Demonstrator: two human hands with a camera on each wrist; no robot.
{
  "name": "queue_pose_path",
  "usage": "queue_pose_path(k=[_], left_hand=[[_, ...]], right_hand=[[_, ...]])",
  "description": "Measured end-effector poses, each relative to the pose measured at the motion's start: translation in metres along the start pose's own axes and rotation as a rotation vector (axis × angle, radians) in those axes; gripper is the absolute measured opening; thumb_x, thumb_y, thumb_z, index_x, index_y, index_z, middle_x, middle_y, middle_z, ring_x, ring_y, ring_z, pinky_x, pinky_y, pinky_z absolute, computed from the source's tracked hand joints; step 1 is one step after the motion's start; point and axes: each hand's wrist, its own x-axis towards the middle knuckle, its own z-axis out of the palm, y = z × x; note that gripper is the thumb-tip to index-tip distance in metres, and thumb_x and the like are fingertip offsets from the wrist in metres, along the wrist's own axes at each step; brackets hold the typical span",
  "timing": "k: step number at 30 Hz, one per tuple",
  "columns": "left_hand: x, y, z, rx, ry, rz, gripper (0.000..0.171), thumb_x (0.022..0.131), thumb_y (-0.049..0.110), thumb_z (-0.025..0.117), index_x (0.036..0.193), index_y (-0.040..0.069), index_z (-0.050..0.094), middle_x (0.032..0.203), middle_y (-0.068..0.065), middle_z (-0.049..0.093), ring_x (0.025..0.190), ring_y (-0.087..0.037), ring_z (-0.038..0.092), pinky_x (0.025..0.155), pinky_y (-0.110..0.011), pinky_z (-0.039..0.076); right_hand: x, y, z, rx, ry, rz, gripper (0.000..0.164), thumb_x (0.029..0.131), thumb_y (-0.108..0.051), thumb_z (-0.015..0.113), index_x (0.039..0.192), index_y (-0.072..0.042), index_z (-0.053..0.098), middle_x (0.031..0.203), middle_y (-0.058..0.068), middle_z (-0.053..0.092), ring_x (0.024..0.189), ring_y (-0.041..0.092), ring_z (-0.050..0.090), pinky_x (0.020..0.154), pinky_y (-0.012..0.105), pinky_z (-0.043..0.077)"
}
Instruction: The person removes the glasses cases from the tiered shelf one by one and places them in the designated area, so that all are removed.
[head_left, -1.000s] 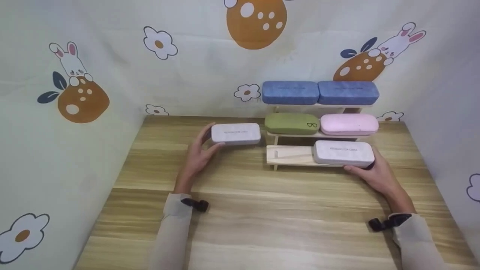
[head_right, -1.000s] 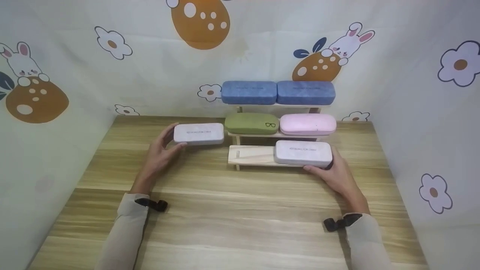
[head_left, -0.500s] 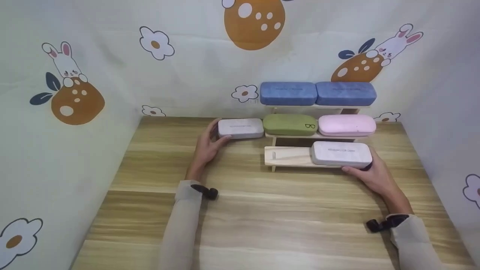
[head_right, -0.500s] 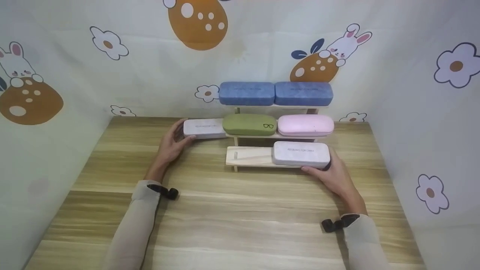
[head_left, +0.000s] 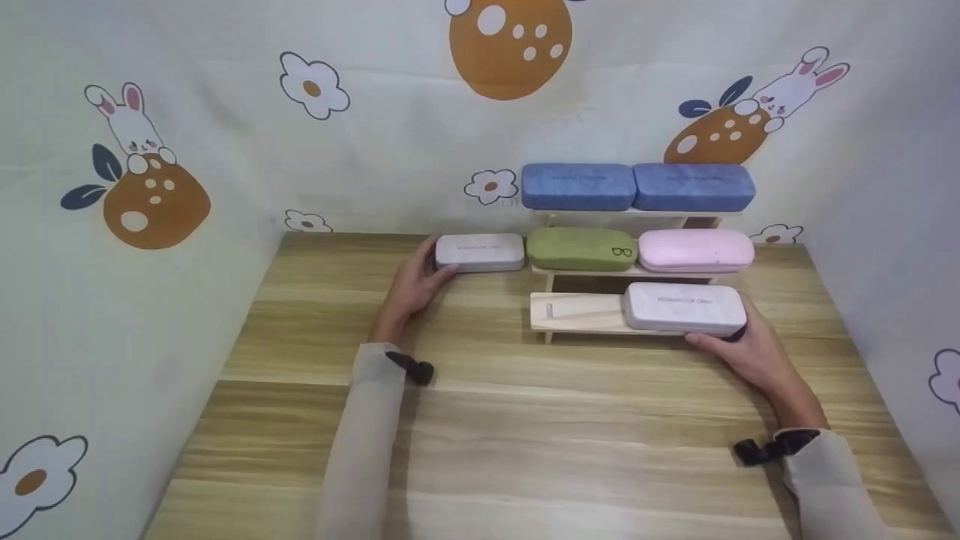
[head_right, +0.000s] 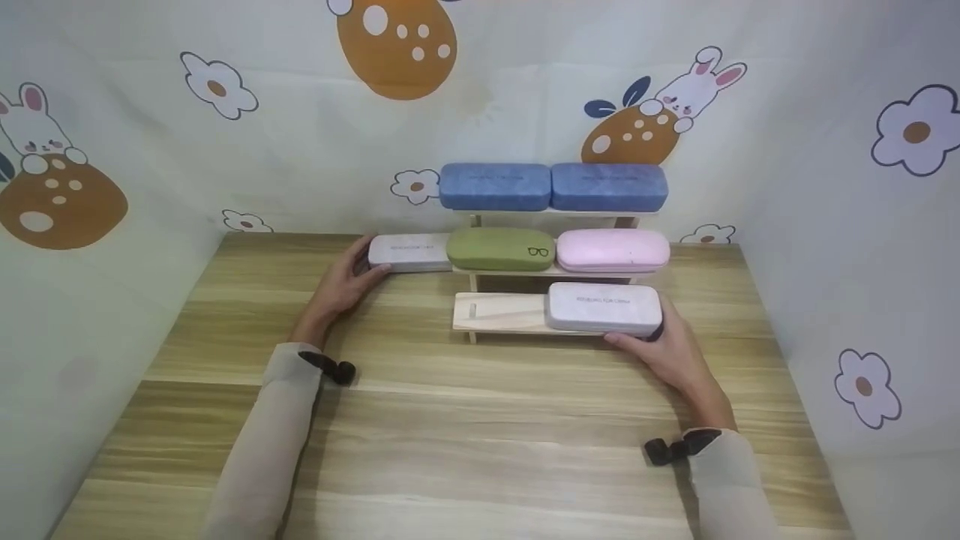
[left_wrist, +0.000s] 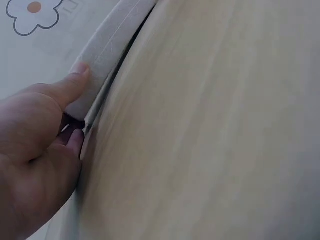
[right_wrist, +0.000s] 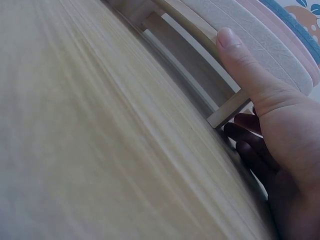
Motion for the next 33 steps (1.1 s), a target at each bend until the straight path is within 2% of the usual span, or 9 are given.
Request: queue_pose_path(k=[6,13,21,33], left_hand=[[0.006,0.006,0.003,0.063,-0.034,-0.035,0.076,0.109,0.024,0.067,0.170,0.004,0.028,0.176,-0.019,0.033,0.166,-0.032,0.030,0.141,-0.042,0.021],[0.009,0.009,0.007,0.082,-0.050,-0.042,0.076,0.110,0.023,0.064,0.172,0.003,0.022,0.178,-0.020,0.027,0.168,-0.031,0.025,0.141,-0.041,0.018],[0.010,0.011,0.012,0.064,-0.033,-0.052,0.077,0.111,0.020,0.062,0.172,0.004,0.020,0.179,-0.020,0.025,0.168,-0.031,0.024,0.142,-0.041,0.017],[0.012,0.012,0.018,0.094,0.001,-0.010,0.074,0.112,0.018,0.059,0.172,0.002,0.018,0.178,-0.021,0.027,0.167,-0.032,0.025,0.142,-0.041,0.017]], right_hand=[[-0.001,-0.002,-0.002,-0.005,-0.006,0.007,0.089,0.083,-0.022,0.097,0.157,-0.011,0.049,0.146,0.011,0.063,0.123,-0.016,0.047,0.105,0.000,0.032],[-0.002,-0.004,-0.002,-0.003,0.001,0.001,0.087,0.083,-0.022,0.097,0.155,-0.011,0.051,0.143,0.008,0.063,0.122,-0.015,0.049,0.103,-0.001,0.034],[-0.003,-0.004,-0.002,-0.008,0.001,0.010,0.088,0.083,-0.023,0.097,0.156,-0.009,0.049,0.144,0.012,0.063,0.121,-0.017,0.047,0.103,-0.001,0.034],[-0.002,-0.005,-0.002,-0.006,-0.010,0.021,0.088,0.084,-0.027,0.096,0.156,-0.007,0.049,0.146,0.014,0.063,0.122,-0.015,0.047,0.104,0.001,0.033]])
